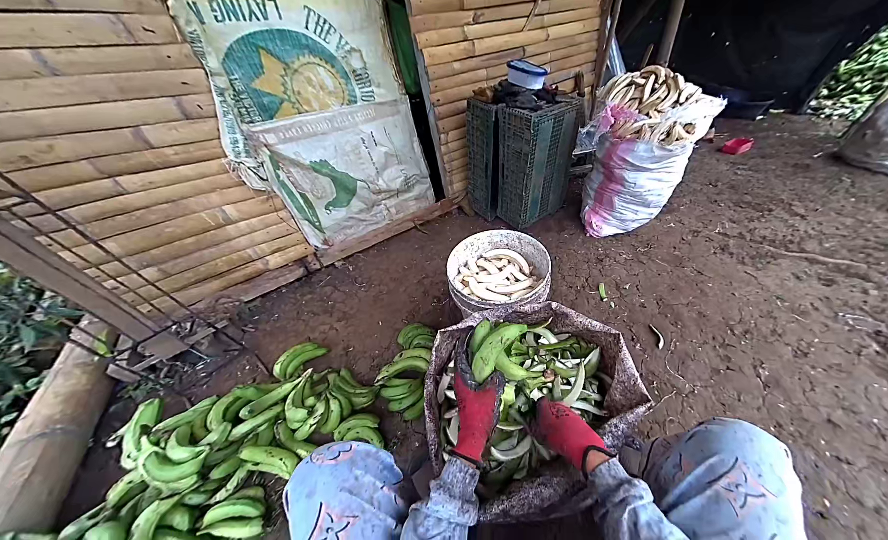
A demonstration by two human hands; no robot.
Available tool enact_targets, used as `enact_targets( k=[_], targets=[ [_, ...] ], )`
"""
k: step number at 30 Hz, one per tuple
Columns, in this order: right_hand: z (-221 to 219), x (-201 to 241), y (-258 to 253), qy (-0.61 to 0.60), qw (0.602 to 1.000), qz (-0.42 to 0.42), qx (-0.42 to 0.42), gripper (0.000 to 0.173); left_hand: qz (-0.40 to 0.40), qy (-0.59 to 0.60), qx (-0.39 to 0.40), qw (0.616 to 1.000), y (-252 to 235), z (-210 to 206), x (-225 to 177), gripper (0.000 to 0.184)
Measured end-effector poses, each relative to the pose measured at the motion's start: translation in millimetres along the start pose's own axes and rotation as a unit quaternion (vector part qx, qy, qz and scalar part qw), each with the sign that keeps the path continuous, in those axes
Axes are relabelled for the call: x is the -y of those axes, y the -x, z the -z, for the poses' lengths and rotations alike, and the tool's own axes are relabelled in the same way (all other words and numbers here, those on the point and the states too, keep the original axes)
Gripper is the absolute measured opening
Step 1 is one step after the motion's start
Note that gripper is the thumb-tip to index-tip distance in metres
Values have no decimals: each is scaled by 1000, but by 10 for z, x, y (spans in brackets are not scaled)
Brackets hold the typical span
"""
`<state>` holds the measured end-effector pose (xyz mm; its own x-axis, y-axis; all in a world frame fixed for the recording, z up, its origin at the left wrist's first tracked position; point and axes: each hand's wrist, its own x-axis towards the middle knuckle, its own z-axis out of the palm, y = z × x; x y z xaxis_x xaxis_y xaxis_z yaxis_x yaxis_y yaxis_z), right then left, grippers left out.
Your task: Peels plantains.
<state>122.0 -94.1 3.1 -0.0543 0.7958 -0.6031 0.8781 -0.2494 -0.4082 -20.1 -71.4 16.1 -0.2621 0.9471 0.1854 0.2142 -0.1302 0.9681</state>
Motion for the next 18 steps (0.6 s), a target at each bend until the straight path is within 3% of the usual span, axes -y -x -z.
enact_targets(
  k=[2, 5, 8, 10, 12, 15, 18],
  targets=[
    [292, -23, 134, 18, 998, 50, 15, 46, 9, 44, 16, 999, -100, 89, -32, 79],
    [752, -49, 347, -17, 988, 131, -82, 41, 21, 154, 13, 988, -194, 173, -215, 75],
    [1001, -22, 492, -90, 937, 253, -222, 33, 41, 241, 34, 969, -343, 243, -535, 43],
    [998, 48, 570, -130, 890, 353, -256, 29, 36, 233, 75, 969, -503, 327, -678, 42],
    [905, 108, 583, -109, 871, 419, -232, 29, 36, 250, 109, 961, -612, 364, -726, 45],
    [796, 166, 430, 9, 860, 406, -309, 35, 27, 144, 106, 983, -461, 361, -705, 42],
    [903, 139, 160, 89, 796, 348, -488, 45, 17, 94, 95, 991, -103, 265, -599, 43]
  ],
)
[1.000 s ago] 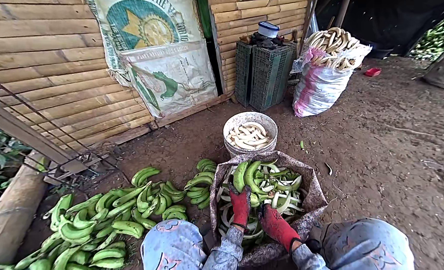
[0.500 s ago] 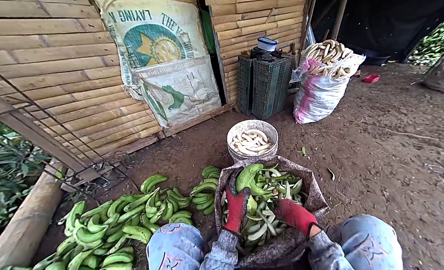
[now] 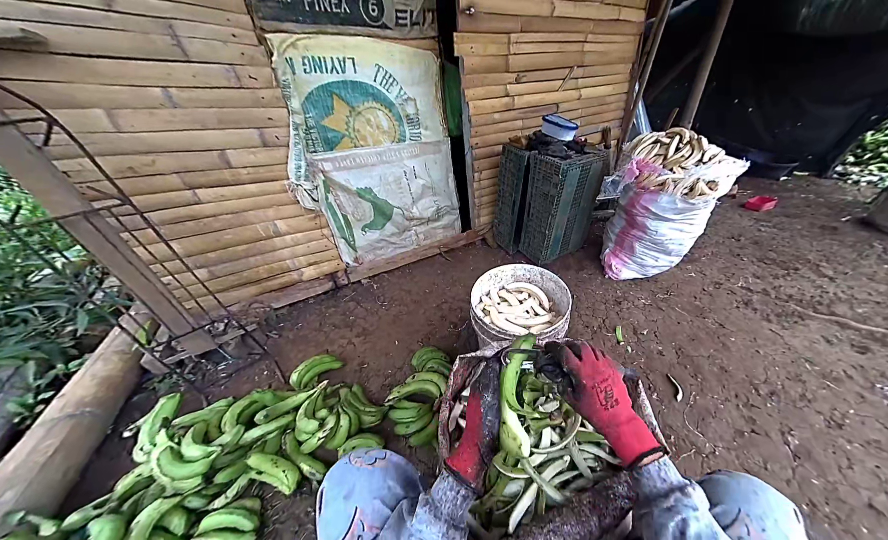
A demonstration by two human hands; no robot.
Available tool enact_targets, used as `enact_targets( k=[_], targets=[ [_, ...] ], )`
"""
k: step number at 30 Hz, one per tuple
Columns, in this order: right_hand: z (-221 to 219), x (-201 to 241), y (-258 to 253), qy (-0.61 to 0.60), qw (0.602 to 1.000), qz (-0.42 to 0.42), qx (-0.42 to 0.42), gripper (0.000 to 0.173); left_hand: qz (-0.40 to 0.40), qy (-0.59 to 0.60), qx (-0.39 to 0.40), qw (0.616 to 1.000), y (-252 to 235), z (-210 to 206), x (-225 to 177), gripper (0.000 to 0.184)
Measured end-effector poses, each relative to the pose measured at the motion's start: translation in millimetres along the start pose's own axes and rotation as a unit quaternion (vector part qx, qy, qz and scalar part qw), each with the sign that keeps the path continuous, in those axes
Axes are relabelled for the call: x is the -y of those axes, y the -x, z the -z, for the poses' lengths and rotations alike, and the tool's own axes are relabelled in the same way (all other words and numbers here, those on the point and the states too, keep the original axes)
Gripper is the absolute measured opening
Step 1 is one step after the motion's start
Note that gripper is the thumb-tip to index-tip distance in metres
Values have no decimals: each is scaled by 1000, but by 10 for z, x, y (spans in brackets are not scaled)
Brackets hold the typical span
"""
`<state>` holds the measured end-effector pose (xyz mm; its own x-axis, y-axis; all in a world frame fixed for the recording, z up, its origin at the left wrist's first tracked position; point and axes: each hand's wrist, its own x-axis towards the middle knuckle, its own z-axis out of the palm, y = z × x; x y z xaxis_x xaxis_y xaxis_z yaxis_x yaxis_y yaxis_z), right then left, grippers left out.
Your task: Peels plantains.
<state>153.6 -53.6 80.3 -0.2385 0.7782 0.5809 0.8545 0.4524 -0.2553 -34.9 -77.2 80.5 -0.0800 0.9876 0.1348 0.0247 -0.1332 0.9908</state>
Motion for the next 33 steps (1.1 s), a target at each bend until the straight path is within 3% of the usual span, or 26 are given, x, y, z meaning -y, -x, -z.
enact_targets(
  k=[6, 11, 14, 17, 19, 21, 23, 24, 25, 27, 30, 33],
  targets=[
    [-118, 44, -30, -4, 994, -89, -55, 43, 2, 120, 27, 992, -101, -4, 108, 35],
    [37, -175, -156, -43, 952, -292, 76, 52, -11, -52, 24, 998, -37, 109, 261, 39],
    [32, -98, 48, -189, 967, -165, 50, 36, 55, 54, -39, 996, -260, 176, 262, 39],
    [-51, 99, 188, -360, 915, -37, 176, 27, 69, 156, -35, 985, -457, 204, 185, 42],
    [-118, 146, 176, -282, 936, -22, 211, 29, 79, 209, 24, 974, -423, 232, 220, 44],
    [-110, 101, 71, -119, 985, -31, 120, 37, 84, 176, 126, 973, -314, 259, 326, 41],
    [-87, -14, -47, -20, 998, -62, 7, 44, 102, 67, 204, 971, -260, 289, 422, 44],
    [-46, -53, -94, -14, 995, -92, -26, 43, 102, 3, 207, 973, -254, 307, 432, 47],
    [19, -79, -117, -32, 992, -119, -42, 42, 102, -11, 197, 975, -252, 301, 442, 47],
    [91, -57, -33, -101, 986, -130, -32, 39, 121, 94, 147, 977, -247, 239, 438, 46],
    [-17, 200, 299, -212, 969, -92, 87, 34, 63, 186, 15, 980, -352, 211, 413, 49],
    [-142, 444, 440, -184, 959, -67, 204, 35, 11, 258, -41, 965, -431, 217, 355, 48]
  ],
)
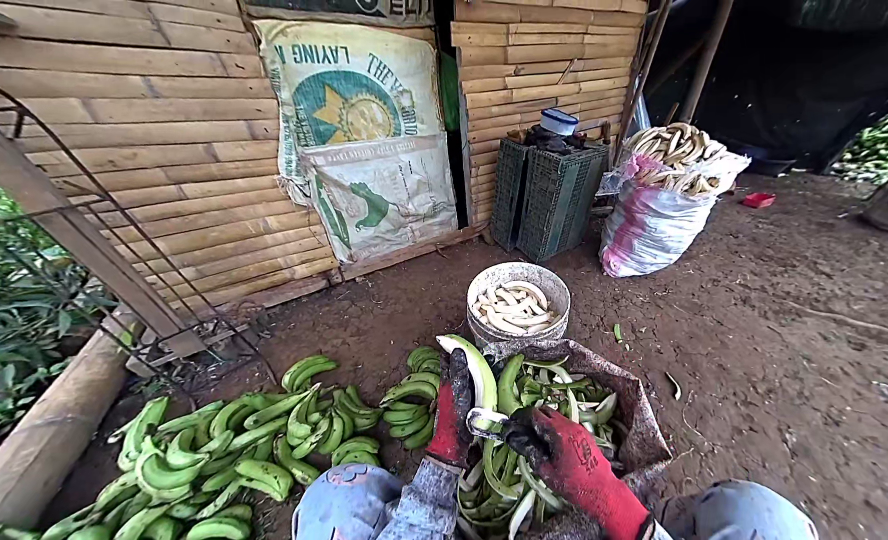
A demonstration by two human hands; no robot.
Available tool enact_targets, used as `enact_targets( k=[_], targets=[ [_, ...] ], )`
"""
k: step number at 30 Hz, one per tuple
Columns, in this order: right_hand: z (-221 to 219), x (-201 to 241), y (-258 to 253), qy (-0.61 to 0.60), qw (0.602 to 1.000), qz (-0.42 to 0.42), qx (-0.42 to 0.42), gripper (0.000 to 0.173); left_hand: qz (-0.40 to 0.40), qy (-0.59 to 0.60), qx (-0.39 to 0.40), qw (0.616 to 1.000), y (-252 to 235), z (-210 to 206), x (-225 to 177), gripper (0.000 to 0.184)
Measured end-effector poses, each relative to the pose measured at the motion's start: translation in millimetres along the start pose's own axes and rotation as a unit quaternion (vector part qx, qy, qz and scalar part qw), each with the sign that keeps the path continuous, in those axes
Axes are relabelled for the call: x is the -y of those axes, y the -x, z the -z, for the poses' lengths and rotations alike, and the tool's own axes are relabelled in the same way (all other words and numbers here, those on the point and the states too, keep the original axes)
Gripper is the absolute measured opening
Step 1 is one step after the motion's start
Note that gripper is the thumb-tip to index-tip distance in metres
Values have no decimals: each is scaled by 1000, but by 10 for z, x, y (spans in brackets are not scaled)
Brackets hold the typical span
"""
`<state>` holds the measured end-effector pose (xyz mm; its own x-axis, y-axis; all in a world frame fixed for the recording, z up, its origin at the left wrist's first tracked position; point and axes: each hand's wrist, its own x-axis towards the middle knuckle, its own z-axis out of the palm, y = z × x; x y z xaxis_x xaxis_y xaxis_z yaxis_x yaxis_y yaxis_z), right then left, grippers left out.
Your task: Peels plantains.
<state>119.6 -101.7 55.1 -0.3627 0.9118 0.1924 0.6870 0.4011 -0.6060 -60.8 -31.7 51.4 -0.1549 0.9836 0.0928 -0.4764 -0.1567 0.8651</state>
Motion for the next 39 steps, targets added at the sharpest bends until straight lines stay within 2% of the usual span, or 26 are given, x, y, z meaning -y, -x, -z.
enact_targets(
  k=[3, 4, 7, 8, 10, 11, 12, 13, 15, 17, 19, 21, 24, 27, 31, 33, 35, 36, 39],
  targets=[
    [-1, 63, -111, 93, 995, 22, -2, 39, 13, 24, 24, 999, 38, 19, -38, 45],
    [20, 51, -156, 111, 994, 21, -8, 41, 19, -4, 33, 999, 64, 16, -35, 43],
    [181, -54, -361, 118, 992, -53, -5, 46, 2, -222, 8, 975, 162, 50, 106, 45],
    [221, -105, -431, 116, 991, -63, -3, 46, 12, -276, 24, 961, 207, 59, 147, 44],
    [280, -256, -543, 99, 992, -84, -2, 45, 58, -385, 139, 911, 255, 149, 226, 48],
    [308, -328, -587, 95, 990, -108, -2, 44, 86, -415, 212, 881, 213, 239, 329, 53],
    [323, -382, -609, 94, 987, -132, -10, 43, 106, -419, 246, 868, 205, 278, 394, 53],
    [345, -399, -610, 93, 984, -150, -13, 43, 120, -409, 227, 876, 203, 299, 434, 53],
    [386, -272, -539, 73, 987, -141, -11, 44, 113, -369, 86, 919, 148, 266, 363, 49],
    [296, -91, -353, 31, 995, -87, -29, 45, 69, -282, -59, 955, 116, 113, 123, 48],
    [85, -22, -184, -10, 996, -18, -85, 42, 17, -154, -184, 971, 50, -40, -23, 43],
    [-127, 22, -106, -10, 991, 37, -131, 38, -13, -110, -247, 963, -18, 8, -40, 44],
    [-234, 31, -135, 51, 975, 98, -195, 34, 1, -156, -289, 945, -10, 42, -27, 47],
    [-162, 37, -196, 88, 970, 95, -205, 34, 8, -132, -305, 943, -16, -59, -48, 46],
    [-114, 124, -226, 79, 979, 40, -181, 37, -28, 52, -226, 972, -37, -94, -25, 39],
    [-84, 135, -270, 60, 984, 0, -166, 36, -35, 139, -138, 980, 36, -130, -35, 42],
    [-74, 89, -297, 43, 984, 2, -173, 35, -13, 188, -35, 981, 88, -113, -53, 49],
    [-75, 55, -286, 35, 983, 18, -181, 35, 4, 178, 1, 984, 69, -85, -72, 50],
    [-124, -44, -209, 84, 969, 72, -221, 36, 47, -17, 21, 999, 51, -15, -163, 48]
  ],
)
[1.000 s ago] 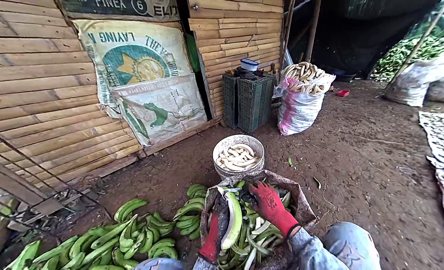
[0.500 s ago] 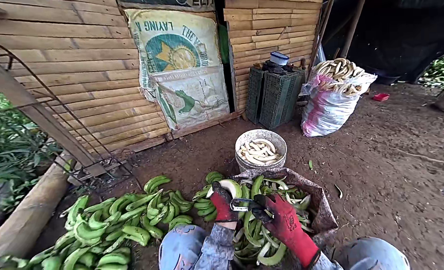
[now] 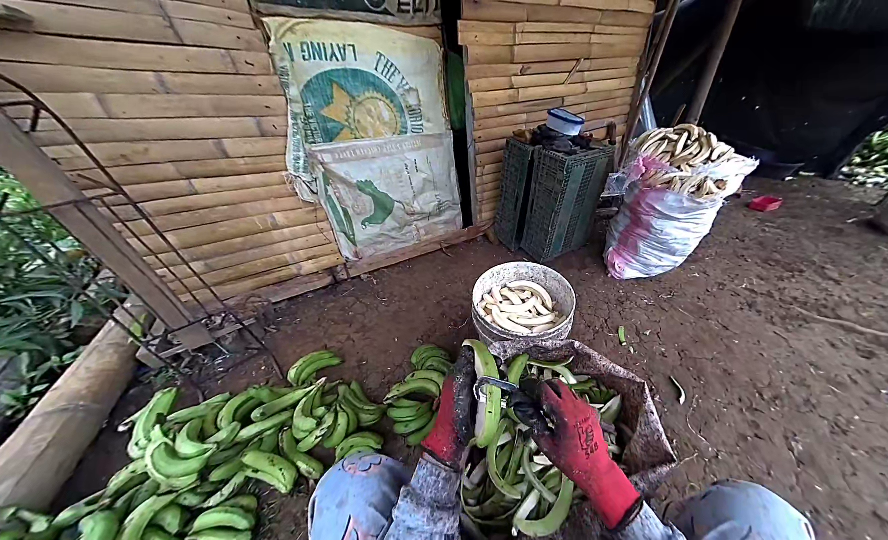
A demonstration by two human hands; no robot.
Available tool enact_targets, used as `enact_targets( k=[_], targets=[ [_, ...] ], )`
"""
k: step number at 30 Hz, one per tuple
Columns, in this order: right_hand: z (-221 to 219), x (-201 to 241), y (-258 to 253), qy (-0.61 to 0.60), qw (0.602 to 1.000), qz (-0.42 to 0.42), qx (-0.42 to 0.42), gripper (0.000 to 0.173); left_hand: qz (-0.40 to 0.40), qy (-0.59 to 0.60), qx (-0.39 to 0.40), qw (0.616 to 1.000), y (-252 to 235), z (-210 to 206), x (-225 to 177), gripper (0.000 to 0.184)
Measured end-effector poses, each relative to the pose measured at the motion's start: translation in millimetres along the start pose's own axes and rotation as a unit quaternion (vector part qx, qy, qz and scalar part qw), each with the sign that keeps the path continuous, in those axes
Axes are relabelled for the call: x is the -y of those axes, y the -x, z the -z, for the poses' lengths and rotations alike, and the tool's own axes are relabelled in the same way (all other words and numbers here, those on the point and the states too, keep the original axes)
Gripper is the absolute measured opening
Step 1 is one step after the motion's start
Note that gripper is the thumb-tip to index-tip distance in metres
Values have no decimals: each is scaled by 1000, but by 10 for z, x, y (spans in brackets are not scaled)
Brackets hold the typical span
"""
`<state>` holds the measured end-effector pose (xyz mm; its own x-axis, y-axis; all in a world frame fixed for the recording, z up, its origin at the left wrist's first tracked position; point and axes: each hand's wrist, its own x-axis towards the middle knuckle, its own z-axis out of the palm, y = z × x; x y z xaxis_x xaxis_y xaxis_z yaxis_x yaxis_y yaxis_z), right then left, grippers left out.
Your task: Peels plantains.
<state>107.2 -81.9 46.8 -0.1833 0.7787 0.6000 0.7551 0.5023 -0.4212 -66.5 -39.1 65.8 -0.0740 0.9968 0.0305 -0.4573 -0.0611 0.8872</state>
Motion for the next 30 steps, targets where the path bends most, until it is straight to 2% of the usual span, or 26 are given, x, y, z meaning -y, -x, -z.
enact_targets(
  k=[2, 4, 6, 7, 8, 10, 11, 12, 13, 14, 15, 17, 19, 20, 22, 27, 30],
  targets=[
    [-16, -18, -7, 60, 997, 36, -19, 38, 10, -59, -18, 998, 6, -8, -17, 47],
    [-20, -33, -55, 86, 996, 32, -18, 42, -4, -111, -32, 993, 39, -4, 30, 46],
    [34, -67, -167, 67, 997, -26, 17, 41, -16, -193, -22, 981, 124, -57, 75, 42],
    [81, -99, -238, 43, 995, -74, 50, 38, -16, -254, 11, 967, 218, -87, 66, 38],
    [125, -155, -313, 20, 987, -132, 90, 36, -8, -331, 60, 942, 323, -126, 10, 40],
    [160, -324, -416, 8, 960, -235, 151, 37, 17, -483, 160, 861, 416, -175, -37, 47],
    [146, -421, -429, 10, 950, -266, 161, 37, 23, -517, 186, 835, 411, -177, -25, 49],
    [124, -491, -415, -2, 951, -272, 148, 36, 27, -485, 179, 856, 397, -167, -9, 47],
    [115, -501, -374, -20, 960, -251, 121, 36, 29, -384, 136, 913, 376, -150, 19, 42],
    [118, -465, -306, -43, 974, -201, 91, 35, 40, -242, 95, 965, 301, -117, 76, 43],
    [117, -424, -223, -73, 987, -128, 64, 34, 86, -76, 98, 989, 208, -44, 90, 57],
    [116, -367, -93, -131, 990, 32, 49, 32, 128, 195, 158, 959, 18, 191, 103, 70],
    [147, -323, -41, -128, 979, 133, 83, 32, 185, 380, 191, 886, -71, 279, 84, 66],
    [155, -313, -31, -103, 977, 163, 93, 32, 201, 410, 197, 868, -72, 283, 82, 65],
    [136, -307, -19, -52, 977, 188, 83, 31, 202, 400, 207, 870, -39, 237, 108, 65],
    [21, -183, 32, 52, 979, 195, 29, 35, 118, 243, 181, 945, -37, 156, -32, 71],
    [-53, -107, 1, 89, 972, 219, 9, 37, 105, 164, 164, 967, -27, 134, -144, 70]
  ],
)
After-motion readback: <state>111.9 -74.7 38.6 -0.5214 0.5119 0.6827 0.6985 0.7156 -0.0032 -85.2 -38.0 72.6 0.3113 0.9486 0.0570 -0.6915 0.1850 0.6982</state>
